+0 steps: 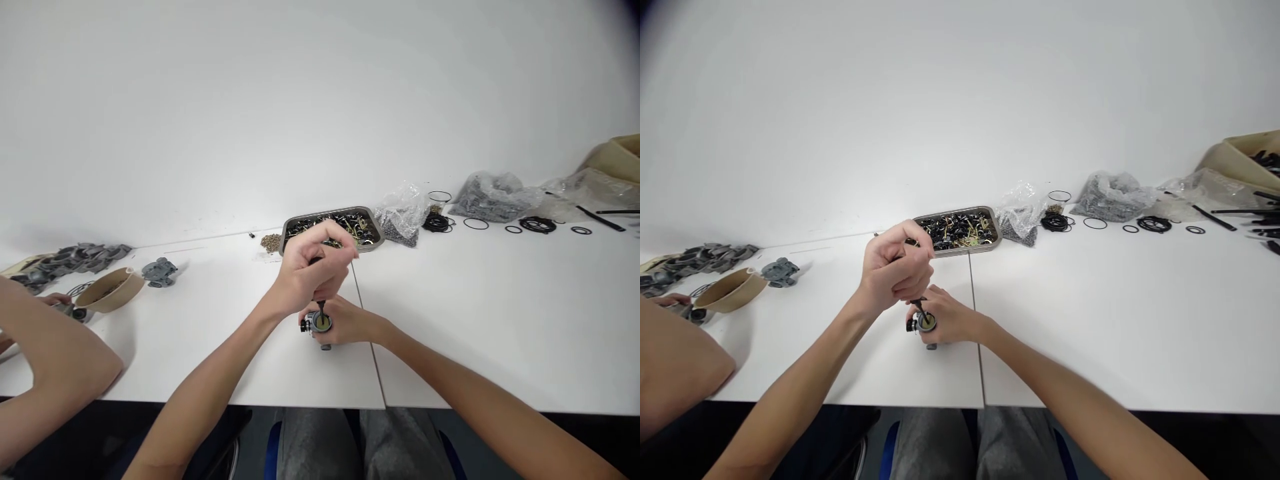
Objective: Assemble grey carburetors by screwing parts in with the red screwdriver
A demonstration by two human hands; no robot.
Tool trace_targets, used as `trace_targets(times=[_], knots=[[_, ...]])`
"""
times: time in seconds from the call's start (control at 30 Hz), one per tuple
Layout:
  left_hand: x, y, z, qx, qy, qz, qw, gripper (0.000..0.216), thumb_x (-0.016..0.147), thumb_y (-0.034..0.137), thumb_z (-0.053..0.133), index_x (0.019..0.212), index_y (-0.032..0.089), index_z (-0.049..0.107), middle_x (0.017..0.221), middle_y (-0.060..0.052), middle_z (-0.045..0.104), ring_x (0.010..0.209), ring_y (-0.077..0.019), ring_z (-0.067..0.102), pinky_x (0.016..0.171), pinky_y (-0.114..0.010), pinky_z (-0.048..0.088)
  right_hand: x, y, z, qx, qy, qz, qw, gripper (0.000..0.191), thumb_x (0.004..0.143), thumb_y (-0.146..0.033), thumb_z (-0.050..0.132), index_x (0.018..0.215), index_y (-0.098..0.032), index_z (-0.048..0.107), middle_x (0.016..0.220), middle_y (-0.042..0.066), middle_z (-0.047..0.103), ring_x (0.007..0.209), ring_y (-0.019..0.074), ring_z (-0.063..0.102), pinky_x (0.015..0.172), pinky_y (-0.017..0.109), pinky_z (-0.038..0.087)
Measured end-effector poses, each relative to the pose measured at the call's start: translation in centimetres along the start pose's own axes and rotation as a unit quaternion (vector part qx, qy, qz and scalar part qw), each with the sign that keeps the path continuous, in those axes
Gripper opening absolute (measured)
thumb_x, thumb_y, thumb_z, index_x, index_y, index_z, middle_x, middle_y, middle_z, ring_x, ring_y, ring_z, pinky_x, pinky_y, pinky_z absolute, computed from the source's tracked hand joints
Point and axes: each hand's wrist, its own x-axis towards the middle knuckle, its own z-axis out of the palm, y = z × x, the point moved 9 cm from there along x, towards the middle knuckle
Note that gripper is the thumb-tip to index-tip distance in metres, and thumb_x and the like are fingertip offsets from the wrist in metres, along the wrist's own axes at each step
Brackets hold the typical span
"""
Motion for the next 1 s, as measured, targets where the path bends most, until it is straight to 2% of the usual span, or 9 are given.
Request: trace_targets(times=[0.1, 0.17, 0.27, 0.37, 0.47, 0.57, 0.63, 0.73, 1.0], knots=[[0.0, -1.0, 2.6, -0.066, -0.172, -0.042, 0.982, 0.007, 0.085, 0.023, 0.062, 0.082, 0.017, 0.061, 0.04, 0.008, 0.036, 0.031, -0.0025, 0.027, 0.033, -0.016, 0.024, 0.1, -0.1, 0.0, 0.008, -0.014, 0.013, 1.0, 0.038, 0.07, -0.009, 0.064, 0.106, -0.021, 0.065, 0.098, 0.005, 0.059, 0.095, 0.0215, 0.055, 0.086, 0.035, 0.046], [0.2, -1.6, 2.8, -0.112, -0.219, -0.056, 0.968, 0.011, 0.081, 0.025, 0.065, 0.076, 0.017, 0.061, 0.041, 0.007, 0.037, 0.03, -0.0028, 0.028, 0.031, -0.016, 0.024, 0.1, -0.1, -0.1, 0.009, -0.015, 0.013, 1.0, 0.038, 0.071, -0.009, 0.065, 0.107, -0.021, 0.064, 0.101, 0.005, 0.059, 0.1, 0.0225, 0.054, 0.091, 0.037, 0.045], [1.4, -1.7, 0.8, -0.14, -0.153, -0.059, 0.977, 0.009, 0.083, 0.025, 0.062, 0.078, 0.018, 0.061, 0.04, 0.009, 0.027, 0.03, -0.0019, 0.021, 0.03, -0.014, 0.021, 0.1, 0.0, 0.0, 0.0, -0.006, 0.0, 1.0, 0.033, 0.069, -0.011, 0.067, 0.1, -0.022, 0.065, 0.115, 0.006, 0.056, 0.111, 0.0241, 0.049, 0.102, 0.04, 0.039], [1.6, -1.8, -1.1, -0.021, -0.068, -0.112, 0.991, 0.011, 0.085, 0.023, 0.056, 0.092, 0.017, 0.062, 0.043, 0.006, 0.042, 0.036, -0.0057, 0.037, 0.037, -0.017, 0.034, 0.0, 0.2, 0.2, -0.006, 0.002, -0.012, 1.0, 0.032, 0.069, -0.011, 0.067, 0.099, -0.023, 0.065, 0.123, 0.005, 0.052, 0.112, 0.0235, 0.047, 0.104, 0.041, 0.037], [0.5, -0.8, -3.1, 0.121, 0.095, -0.139, 0.978, 0.014, 0.085, 0.025, 0.059, 0.098, 0.019, 0.059, 0.049, 0.005, 0.047, 0.041, -0.0074, 0.046, 0.039, -0.018, 0.035, 0.0, 0.1, 0.1, -0.008, 0.01, -0.028, 1.0, 0.033, 0.069, -0.01, 0.065, 0.099, -0.023, 0.064, 0.123, 0.004, 0.052, 0.112, 0.0235, 0.047, 0.103, 0.04, 0.038], [-0.7, 0.4, -3.2, 0.141, 0.208, -0.094, 0.963, 0.013, 0.085, 0.03, 0.061, 0.089, 0.021, 0.053, 0.042, 0.01, 0.036, 0.033, -0.0043, 0.034, 0.033, -0.016, 0.024, 0.0, 0.1, 0.0, -0.008, 0.015, -0.027, 0.999, 0.034, 0.069, -0.009, 0.065, 0.1, -0.022, 0.064, 0.115, 0.005, 0.055, 0.109, 0.0231, 0.048, 0.1, 0.04, 0.04], [-0.8, 0.4, -2.3, 0.138, 0.208, -0.057, 0.967, 0.013, 0.087, 0.03, 0.059, 0.084, 0.021, 0.049, 0.039, 0.011, 0.033, 0.03, -0.0039, 0.029, 0.031, -0.016, 0.021, 0.0, 0.3, 0.0, -0.008, 0.015, -0.015, 1.0, 0.034, 0.069, -0.009, 0.065, 0.1, -0.022, 0.065, 0.106, 0.005, 0.057, 0.104, 0.0229, 0.05, 0.095, 0.038, 0.042], [-0.3, 0.0, -1.2, 0.13, 0.157, -0.025, 0.979, 0.013, 0.089, 0.03, 0.057, 0.084, 0.021, 0.049, 0.038, 0.011, 0.035, 0.03, -0.0039, 0.03, 0.031, -0.017, 0.021, 0.1, 0.5, 0.2, -0.004, 0.009, -0.005, 1.0, 0.034, 0.067, -0.009, 0.066, 0.098, -0.021, 0.067, 0.099, 0.005, 0.058, 0.101, 0.0235, 0.053, 0.089, 0.036, 0.045], [0.9, -0.8, 0.7, 0.051, -0.002, -0.04, 0.998, 0.011, 0.087, 0.028, 0.06, 0.083, 0.02, 0.053, 0.039, 0.01, 0.036, 0.03, -0.0039, 0.029, 0.033, -0.019, 0.021, -0.1, 0.4, 0.4, 0.015, -0.024, 0.032, 0.999, 0.037, 0.07, -0.007, 0.06, 0.104, -0.019, 0.065, 0.089, 0.003, 0.061, 0.081, 0.0182, 0.056, 0.073, 0.03, 0.047]])
